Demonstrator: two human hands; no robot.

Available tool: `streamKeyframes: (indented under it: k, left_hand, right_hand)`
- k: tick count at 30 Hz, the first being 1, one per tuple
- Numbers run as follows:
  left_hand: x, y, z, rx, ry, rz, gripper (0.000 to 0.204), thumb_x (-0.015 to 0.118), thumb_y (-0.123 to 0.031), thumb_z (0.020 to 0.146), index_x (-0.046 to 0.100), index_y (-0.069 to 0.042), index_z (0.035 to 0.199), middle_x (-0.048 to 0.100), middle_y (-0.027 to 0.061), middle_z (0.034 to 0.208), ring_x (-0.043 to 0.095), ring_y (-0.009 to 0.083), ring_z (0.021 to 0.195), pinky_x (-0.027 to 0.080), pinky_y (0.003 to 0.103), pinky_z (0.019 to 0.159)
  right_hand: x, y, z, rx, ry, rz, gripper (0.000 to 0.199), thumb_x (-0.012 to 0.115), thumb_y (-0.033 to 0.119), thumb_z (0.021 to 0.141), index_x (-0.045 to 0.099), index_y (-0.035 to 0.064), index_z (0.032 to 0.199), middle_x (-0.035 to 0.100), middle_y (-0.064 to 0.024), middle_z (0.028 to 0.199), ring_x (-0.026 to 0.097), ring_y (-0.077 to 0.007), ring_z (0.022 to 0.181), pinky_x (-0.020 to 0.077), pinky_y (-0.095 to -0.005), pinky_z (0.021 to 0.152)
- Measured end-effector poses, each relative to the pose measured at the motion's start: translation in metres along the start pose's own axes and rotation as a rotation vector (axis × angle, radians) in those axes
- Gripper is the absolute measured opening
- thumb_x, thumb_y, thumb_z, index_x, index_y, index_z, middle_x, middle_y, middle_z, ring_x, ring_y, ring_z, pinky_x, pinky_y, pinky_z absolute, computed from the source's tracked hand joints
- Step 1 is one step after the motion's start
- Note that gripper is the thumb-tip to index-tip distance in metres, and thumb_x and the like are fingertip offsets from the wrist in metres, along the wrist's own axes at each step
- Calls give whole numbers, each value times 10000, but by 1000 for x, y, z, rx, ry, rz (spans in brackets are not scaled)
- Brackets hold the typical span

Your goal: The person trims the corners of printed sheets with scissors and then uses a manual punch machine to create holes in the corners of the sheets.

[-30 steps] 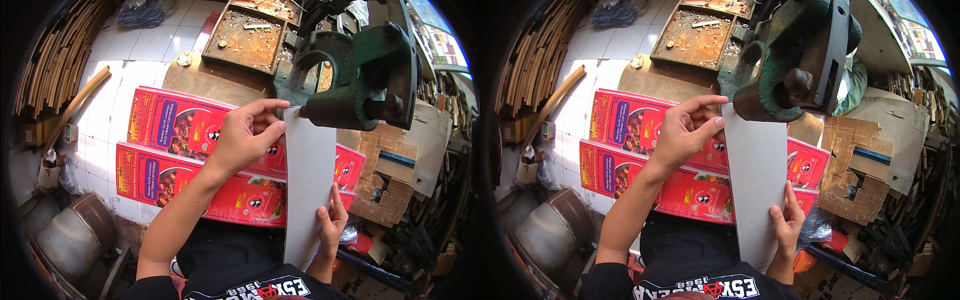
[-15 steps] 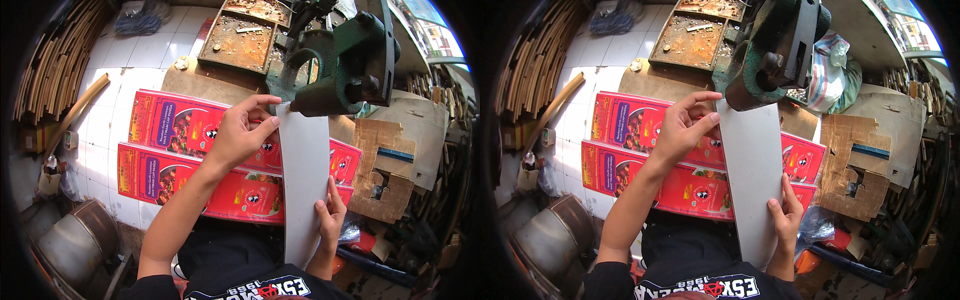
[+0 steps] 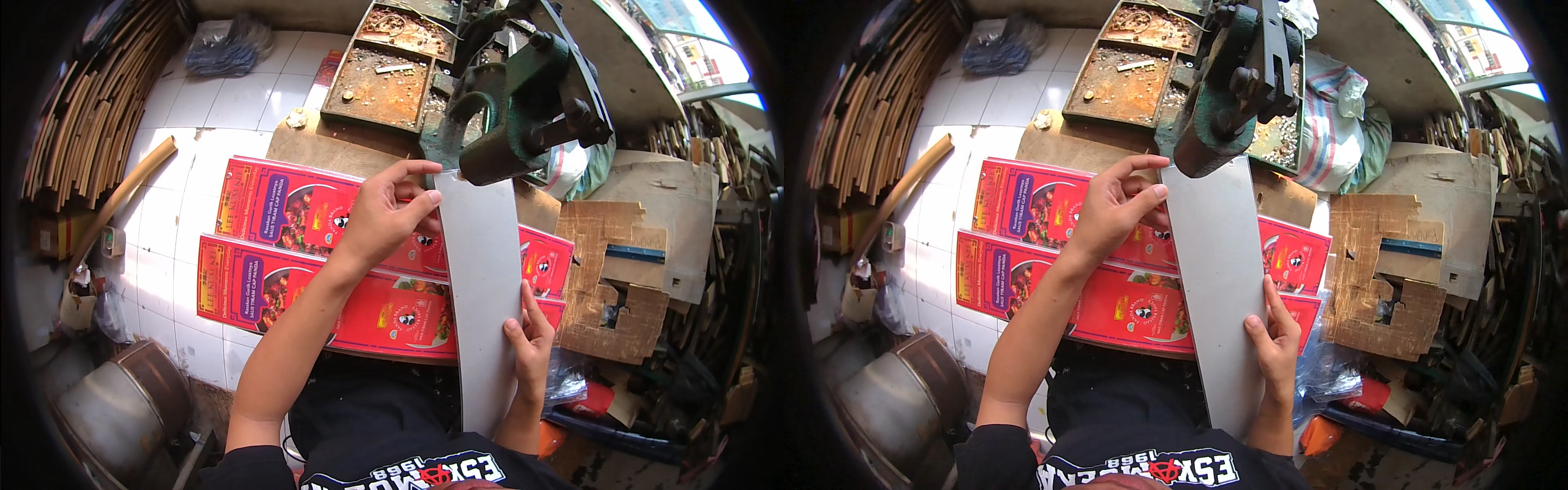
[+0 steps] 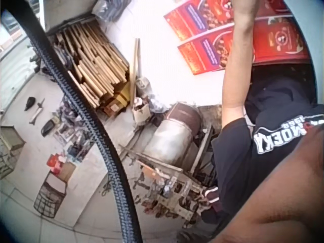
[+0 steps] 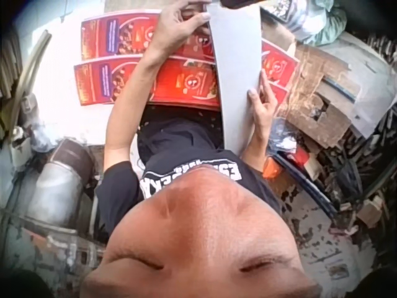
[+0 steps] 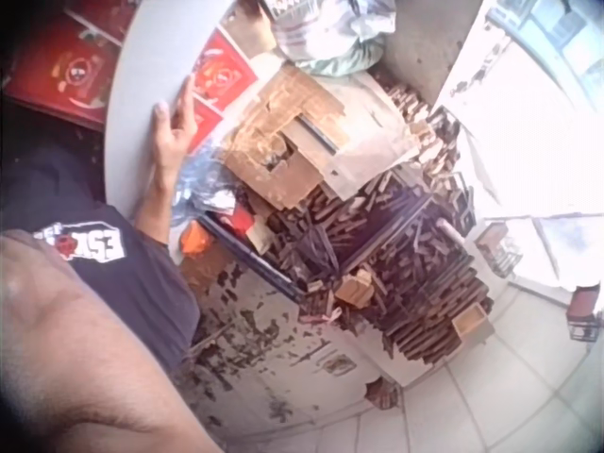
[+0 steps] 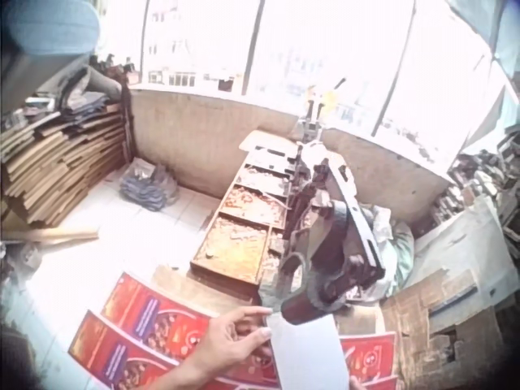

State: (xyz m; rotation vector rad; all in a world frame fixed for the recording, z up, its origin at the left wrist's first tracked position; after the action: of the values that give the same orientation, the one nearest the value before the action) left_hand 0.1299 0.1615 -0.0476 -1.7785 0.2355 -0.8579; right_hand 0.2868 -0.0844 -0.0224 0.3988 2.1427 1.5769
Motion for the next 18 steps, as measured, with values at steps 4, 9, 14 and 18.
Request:
streamKeyframes:
  k: [4,9,14,18]
  left_hand:
    - [1,1,0,0,-5,-18,330,600,-45,909,538,14,1227,667,79,791,682,139,676,584,269,619]
    - [1,1,0,-2,-10,-39,306,598,-35,907,550,13,1206,662,69,786,681,131,678,580,255,613]
    - [1,1,0,8,-5,-51,305,603,-26,902,553,16,1200,659,64,785,676,124,674,579,251,617]
    - [0,2,-1,32,-7,-29,304,610,-25,899,554,24,1194,658,65,786,671,118,672,577,249,621]
  right_hand:
    - [-1,-2,0,2,3,5,603,606,26,896,351,-71,1434,472,-227,1405,513,-228,1247,375,-318,1051]
    - [0,-1,0,9,0,33,606,607,29,897,348,-69,1436,487,-224,1392,519,-226,1242,378,-321,1051]
    - [-1,-3,-1,28,-4,49,610,609,35,900,344,-65,1439,489,-223,1390,518,-224,1242,381,-323,1049]
    - [-1,-5,-2,15,-3,32,607,607,33,899,345,-71,1437,485,-226,1393,513,-230,1249,373,-325,1057]
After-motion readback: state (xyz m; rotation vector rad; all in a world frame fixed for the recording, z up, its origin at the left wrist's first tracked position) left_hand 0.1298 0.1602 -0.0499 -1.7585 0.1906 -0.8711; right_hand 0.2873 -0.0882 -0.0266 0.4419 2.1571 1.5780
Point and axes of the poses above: each hand's wrist, its own z-axis towards the middle knuckle, its own x-axis out of the palm, y = z × x, the point moved 3 cm from there along z, towards the middle knuckle
